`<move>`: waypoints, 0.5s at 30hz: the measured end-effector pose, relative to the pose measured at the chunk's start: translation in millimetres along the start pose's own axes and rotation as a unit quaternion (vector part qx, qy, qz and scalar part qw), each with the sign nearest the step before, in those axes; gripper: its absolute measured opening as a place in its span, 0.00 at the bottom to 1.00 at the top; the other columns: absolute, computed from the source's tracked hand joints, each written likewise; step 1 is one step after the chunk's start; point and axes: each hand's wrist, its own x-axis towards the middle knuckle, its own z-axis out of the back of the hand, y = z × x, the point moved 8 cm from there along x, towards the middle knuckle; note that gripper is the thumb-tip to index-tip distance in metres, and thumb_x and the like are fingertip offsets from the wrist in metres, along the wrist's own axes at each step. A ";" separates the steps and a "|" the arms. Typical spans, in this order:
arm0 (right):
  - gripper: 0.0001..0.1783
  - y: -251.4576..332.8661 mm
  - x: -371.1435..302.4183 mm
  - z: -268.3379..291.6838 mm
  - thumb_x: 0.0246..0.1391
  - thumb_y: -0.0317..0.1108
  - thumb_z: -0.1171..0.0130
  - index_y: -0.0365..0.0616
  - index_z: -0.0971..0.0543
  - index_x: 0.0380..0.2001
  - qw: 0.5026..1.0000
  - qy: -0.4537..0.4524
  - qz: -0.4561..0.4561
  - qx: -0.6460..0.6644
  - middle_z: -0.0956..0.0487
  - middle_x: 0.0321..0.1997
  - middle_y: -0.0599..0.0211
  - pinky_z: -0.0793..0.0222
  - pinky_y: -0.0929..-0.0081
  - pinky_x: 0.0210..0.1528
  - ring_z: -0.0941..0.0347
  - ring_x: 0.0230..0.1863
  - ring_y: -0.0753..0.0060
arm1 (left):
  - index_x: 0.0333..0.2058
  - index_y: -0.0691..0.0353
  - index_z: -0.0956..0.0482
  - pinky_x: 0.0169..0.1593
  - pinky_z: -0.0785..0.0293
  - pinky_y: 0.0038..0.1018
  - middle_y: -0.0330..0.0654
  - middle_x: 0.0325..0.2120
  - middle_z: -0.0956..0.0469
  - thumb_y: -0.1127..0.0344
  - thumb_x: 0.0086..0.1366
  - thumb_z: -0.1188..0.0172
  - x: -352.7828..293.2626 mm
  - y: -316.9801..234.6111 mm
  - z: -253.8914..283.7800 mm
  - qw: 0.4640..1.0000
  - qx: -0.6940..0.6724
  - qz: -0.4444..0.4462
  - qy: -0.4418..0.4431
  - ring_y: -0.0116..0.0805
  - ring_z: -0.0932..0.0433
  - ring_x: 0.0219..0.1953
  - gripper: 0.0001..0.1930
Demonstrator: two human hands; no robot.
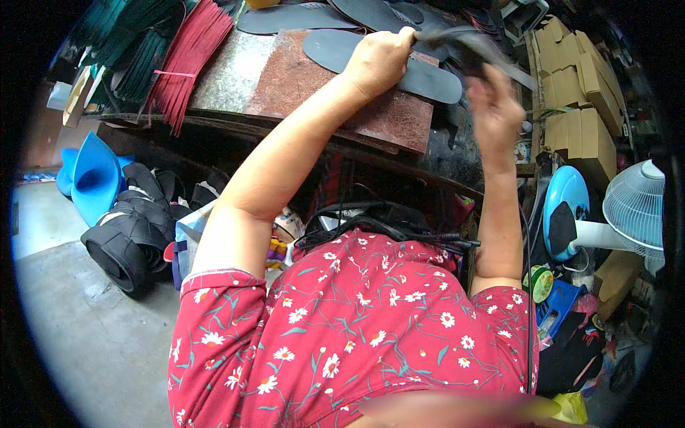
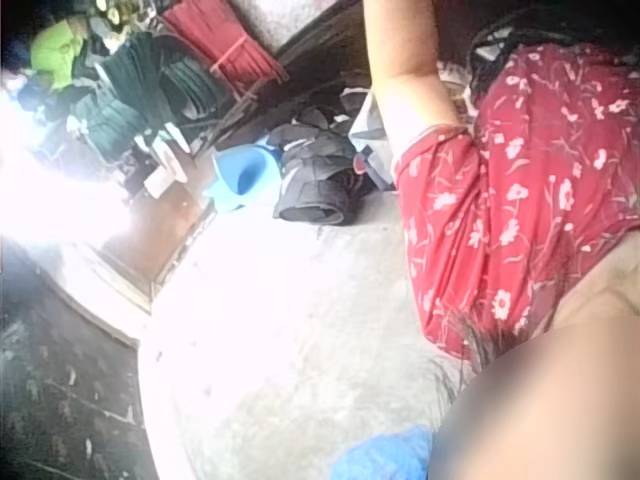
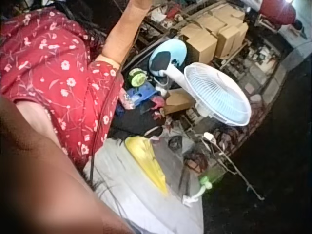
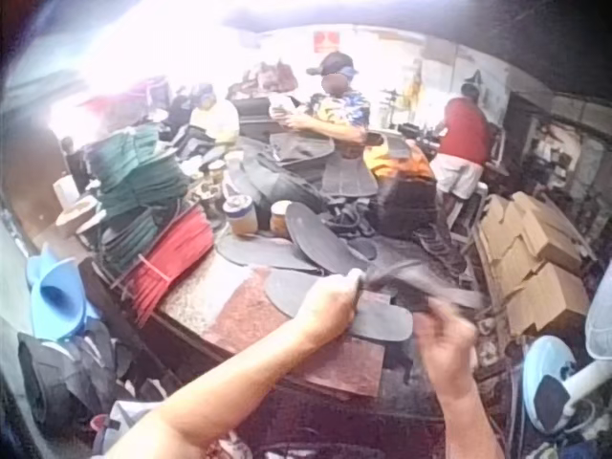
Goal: The person uses a hammer and punch to make holes in a black leather piece, then cuts the leather with scissors, and finally marks it with a pen. The actions occur sequentially on a cluttered workbench.
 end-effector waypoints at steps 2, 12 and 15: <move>0.19 -11.5 -3.0 -14.1 0.57 0.47 0.40 0.47 0.21 0.47 0.981 0.050 -0.003 -0.188 0.18 0.39 0.53 0.26 0.63 0.42 0.21 0.43 0.49 | 0.39 0.61 0.25 0.37 0.20 0.35 0.47 0.31 0.16 0.67 0.63 0.39 -1.5 16.9 0.2 0.996 -0.037 0.063 -0.058 0.40 0.16 0.33 0.08; 0.17 26.6 3.0 48.9 0.61 0.35 0.41 0.39 0.25 0.50 0.984 -0.110 0.051 0.130 0.21 0.26 0.71 0.33 0.86 0.27 0.31 0.24 0.85 | 0.35 0.65 0.24 0.38 0.22 0.35 0.51 0.27 0.18 0.65 0.59 0.36 2.2 32.0 -5.3 0.968 -0.234 0.075 -0.054 0.46 0.17 0.31 0.11; 0.18 23.2 1.0 35.9 0.61 0.33 0.41 0.40 0.26 0.52 0.979 -0.099 0.099 0.149 0.18 0.29 0.66 0.27 0.81 0.32 0.24 0.28 0.81 | 0.36 0.64 0.26 0.37 0.23 0.39 0.54 0.25 0.20 0.68 0.59 0.38 1.5 1.0 1.4 0.993 -0.109 -0.025 -0.047 0.52 0.19 0.32 0.10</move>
